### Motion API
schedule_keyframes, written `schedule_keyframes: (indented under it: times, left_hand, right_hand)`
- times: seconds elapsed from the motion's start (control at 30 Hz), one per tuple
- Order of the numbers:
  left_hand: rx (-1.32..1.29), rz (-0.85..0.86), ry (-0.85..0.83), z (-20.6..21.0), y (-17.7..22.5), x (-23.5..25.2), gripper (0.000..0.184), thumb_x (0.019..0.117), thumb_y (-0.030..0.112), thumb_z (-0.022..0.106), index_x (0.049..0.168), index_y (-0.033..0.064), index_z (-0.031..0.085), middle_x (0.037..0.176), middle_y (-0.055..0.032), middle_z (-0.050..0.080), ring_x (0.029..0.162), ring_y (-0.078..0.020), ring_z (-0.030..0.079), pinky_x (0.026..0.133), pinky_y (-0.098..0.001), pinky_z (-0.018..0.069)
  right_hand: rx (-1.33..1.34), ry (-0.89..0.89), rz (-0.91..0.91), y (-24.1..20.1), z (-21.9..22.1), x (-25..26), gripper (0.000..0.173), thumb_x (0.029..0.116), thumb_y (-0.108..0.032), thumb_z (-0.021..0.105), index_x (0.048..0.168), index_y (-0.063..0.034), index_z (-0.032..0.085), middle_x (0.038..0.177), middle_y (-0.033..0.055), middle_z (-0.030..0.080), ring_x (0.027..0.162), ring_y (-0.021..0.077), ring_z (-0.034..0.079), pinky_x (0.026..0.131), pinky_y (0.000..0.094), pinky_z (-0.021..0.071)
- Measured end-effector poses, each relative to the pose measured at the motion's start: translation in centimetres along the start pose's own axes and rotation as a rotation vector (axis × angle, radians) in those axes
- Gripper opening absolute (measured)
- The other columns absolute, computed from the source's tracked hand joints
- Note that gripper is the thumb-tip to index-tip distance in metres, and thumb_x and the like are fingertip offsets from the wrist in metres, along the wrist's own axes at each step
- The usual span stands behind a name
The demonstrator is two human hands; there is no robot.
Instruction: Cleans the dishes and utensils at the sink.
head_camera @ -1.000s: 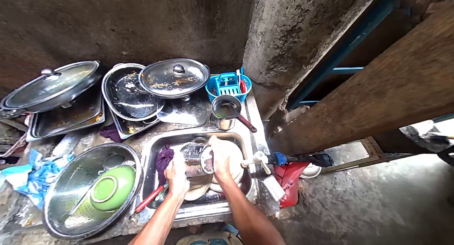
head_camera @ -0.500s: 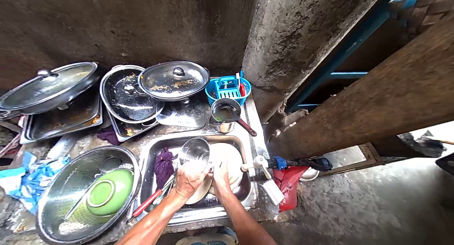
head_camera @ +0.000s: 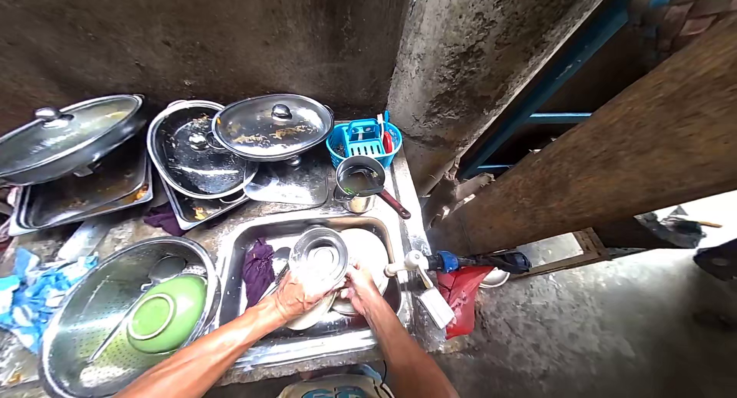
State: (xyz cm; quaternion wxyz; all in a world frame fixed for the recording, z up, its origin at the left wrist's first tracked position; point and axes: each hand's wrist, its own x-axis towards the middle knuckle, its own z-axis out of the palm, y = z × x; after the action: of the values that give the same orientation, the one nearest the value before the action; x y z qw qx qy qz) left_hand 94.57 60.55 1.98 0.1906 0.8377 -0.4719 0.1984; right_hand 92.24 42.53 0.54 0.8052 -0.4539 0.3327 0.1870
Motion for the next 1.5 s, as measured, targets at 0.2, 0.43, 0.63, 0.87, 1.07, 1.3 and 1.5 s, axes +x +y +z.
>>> schedule_keyframes:
  times: [0.2, 0.43, 0.63, 0.87, 1.07, 1.3, 1.5]
  left_hand:
    - [0.013, -0.041, -0.217, -1.1, -0.3, 1.4, 0.02, 0.1009, 0.017, 0.056, 0.101, 0.014, 0.076, 0.092, -0.0091, 0.073, 0.087, -0.0305, 0.071, 0.077, -0.0487, 0.0574]
    - [-0.108, 0.184, -0.263, -0.6, -0.2, 1.2, 0.023, 0.1037, 0.012, 0.049, 0.09, 0.0121, 0.067, 0.094, -0.0058, 0.072, 0.11, -0.0287, 0.067, 0.113, -0.0632, 0.0363]
    - [-0.023, -0.196, 0.046, 1.4, 0.0, 0.6, 0.059, 0.0938, 0.067, 0.055, 0.114, 0.0145, 0.071, 0.134, -0.0206, 0.063, 0.128, -0.0408, 0.058, 0.109, -0.0677, 0.0368]
    - [-0.47, -1.187, 0.169, 0.8, 2.1, 3.3, 0.054, 0.0945, -0.002, 0.053, 0.147, -0.0091, 0.041, 0.147, -0.0261, 0.051, 0.136, -0.0313, 0.052, 0.115, -0.0413, 0.042]
    - [-0.517, -1.114, 0.425, 3.4, 0.2, 1.3, 0.031, 0.0864, 0.001, 0.063, 0.116, -0.0087, 0.068, 0.121, -0.0213, 0.069, 0.117, -0.0235, 0.065, 0.103, -0.0365, 0.0511]
    - [-0.532, -1.098, 0.469, 4.0, -0.3, 1.0, 0.023, 0.0911, 0.002, 0.063, 0.11, -0.0077, 0.071, 0.118, -0.0218, 0.071, 0.114, -0.0207, 0.068, 0.101, -0.0323, 0.0528]
    - [-0.645, -1.183, 0.496, 2.6, -2.5, 0.6, 0.023, 0.0967, 0.004, 0.06, 0.114, -0.0099, 0.065, 0.115, -0.0176, 0.071, 0.096, -0.0101, 0.071, 0.086, -0.0261, 0.059]
  right_hand:
    - [0.3, 0.189, -0.392, -0.5, -0.5, -1.5, 0.027, 0.0968, 0.004, 0.045, 0.123, 0.0, 0.051, 0.083, 0.0059, 0.058, 0.057, 0.01, 0.055, 0.049, 0.0267, 0.0497]
    - [-0.896, 0.089, -0.302, -2.0, -1.8, -0.3, 0.041, 0.0992, -0.014, 0.058, 0.138, -0.0017, 0.053, 0.125, 0.0205, 0.063, 0.107, 0.0286, 0.067, 0.09, 0.0472, 0.056]
    - [-1.191, 0.18, -0.224, -2.6, -0.7, -0.8, 0.059, 0.0953, -0.02, 0.063, 0.15, -0.0102, 0.043, 0.135, 0.0186, 0.061, 0.12, 0.0351, 0.063, 0.097, 0.0587, 0.051]
    - [-1.052, 0.243, -0.494, -0.1, -2.2, 0.1, 0.044, 0.0965, -0.007, 0.056, 0.14, -0.0005, 0.056, 0.12, 0.0169, 0.07, 0.11, 0.0312, 0.069, 0.096, 0.0506, 0.0543]
    - [-1.538, -0.004, -0.586, -1.6, 1.2, -1.8, 0.042, 0.1018, -0.026, 0.054, 0.141, -0.0115, 0.062, 0.136, 0.0184, 0.062, 0.115, 0.0349, 0.066, 0.092, 0.0528, 0.0558]
    - [-1.81, -0.424, -0.178, -2.7, 7.1, 2.5, 0.034, 0.0984, -0.02, 0.06, 0.125, 0.0009, 0.064, 0.128, 0.0242, 0.065, 0.121, 0.0417, 0.062, 0.096, 0.0638, 0.0492]
    - [-1.101, -0.844, -0.658, -1.1, 4.7, 4.7, 0.027, 0.102, -0.006, 0.048, 0.106, 0.0105, 0.069, 0.106, 0.0252, 0.067, 0.1, 0.0325, 0.065, 0.094, 0.047, 0.0513]
